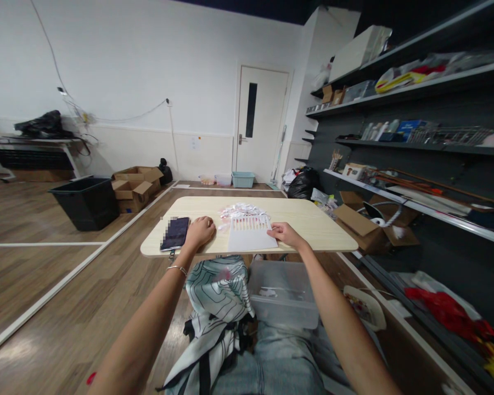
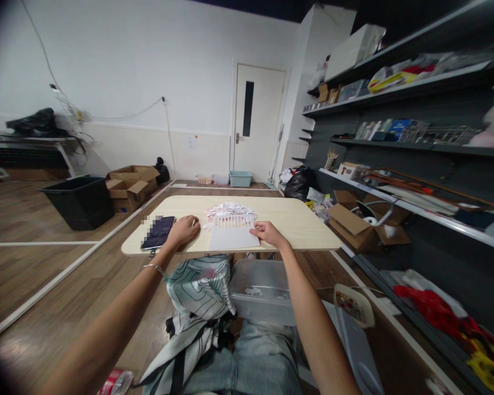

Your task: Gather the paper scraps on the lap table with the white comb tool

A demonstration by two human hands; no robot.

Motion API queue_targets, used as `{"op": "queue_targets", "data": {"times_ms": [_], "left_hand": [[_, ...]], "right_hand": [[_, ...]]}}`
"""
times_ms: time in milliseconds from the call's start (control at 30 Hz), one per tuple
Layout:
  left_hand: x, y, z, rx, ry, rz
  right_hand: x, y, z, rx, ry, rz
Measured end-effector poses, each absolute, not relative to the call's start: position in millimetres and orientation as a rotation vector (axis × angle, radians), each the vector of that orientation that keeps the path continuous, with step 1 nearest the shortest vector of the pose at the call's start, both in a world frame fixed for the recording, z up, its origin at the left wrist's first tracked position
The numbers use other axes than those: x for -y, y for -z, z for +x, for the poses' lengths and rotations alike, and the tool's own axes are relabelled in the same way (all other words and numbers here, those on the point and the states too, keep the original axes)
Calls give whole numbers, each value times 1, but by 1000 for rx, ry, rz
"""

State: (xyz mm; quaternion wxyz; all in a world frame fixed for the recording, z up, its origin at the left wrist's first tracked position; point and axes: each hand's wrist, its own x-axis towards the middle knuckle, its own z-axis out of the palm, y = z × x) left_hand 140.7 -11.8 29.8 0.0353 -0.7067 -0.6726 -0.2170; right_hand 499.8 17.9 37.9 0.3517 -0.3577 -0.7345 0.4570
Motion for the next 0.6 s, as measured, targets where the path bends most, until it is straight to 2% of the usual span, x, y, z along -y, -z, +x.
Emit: {"op": "queue_targets", "data": {"times_ms": [367,600], "left_hand": [[11,-29,141,2061,670,-2173],[10,-28,140,2048,684,-2180]], "right_hand": [[-30,-35,502,1409,-1133,-861],[-48,-25,507,1179,-876,-912]]}}
